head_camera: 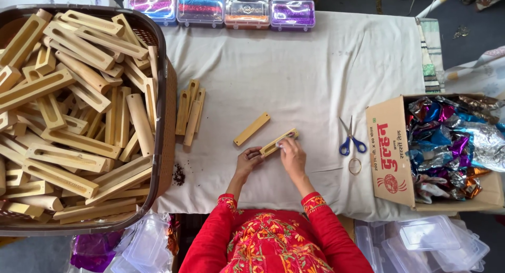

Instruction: The recorder is seen packaging products into small plastic containers and organizing wooden items.

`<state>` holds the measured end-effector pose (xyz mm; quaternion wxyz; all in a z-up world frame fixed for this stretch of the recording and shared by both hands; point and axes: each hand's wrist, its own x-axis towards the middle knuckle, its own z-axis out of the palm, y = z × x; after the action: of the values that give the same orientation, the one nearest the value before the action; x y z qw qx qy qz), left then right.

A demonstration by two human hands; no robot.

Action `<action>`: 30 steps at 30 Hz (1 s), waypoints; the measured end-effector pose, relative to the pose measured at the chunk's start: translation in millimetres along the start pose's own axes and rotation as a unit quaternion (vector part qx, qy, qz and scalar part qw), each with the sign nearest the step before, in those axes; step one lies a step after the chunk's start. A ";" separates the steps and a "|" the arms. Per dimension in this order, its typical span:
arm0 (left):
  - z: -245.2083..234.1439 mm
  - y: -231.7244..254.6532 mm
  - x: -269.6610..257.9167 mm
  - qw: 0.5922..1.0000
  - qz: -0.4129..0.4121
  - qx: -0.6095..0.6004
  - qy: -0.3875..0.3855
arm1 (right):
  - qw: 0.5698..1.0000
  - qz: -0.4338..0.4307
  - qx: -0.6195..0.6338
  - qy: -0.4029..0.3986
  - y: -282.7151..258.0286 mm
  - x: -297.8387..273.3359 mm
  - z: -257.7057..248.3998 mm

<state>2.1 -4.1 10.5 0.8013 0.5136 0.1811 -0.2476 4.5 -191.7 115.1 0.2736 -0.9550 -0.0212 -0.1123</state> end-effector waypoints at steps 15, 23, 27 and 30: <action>0.0 3.9 -1.8 1.000 -0.011 0.007 -0.010 | 0.985 0.057 0.088 0.136 17.7 -4.5 -26.0; -8.7 -13.4 9.1 0.999 0.019 -0.018 -0.033 | 0.996 -0.036 0.058 -0.051 -6.8 -34.2 22.3; 1.5 -0.8 -3.5 1.000 0.003 -0.007 -0.018 | 1.000 0.006 0.024 0.000 36.2 -19.0 -3.7; -0.4 -7.9 -2.6 0.999 0.017 0.017 -0.025 | 0.999 0.033 0.033 -0.009 47.6 -7.9 -15.7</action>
<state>-4.6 -5.9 6.0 0.8007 0.5239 0.1480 -0.2498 -1.6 -240.3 101.6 0.3087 -0.9465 0.0039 -0.0941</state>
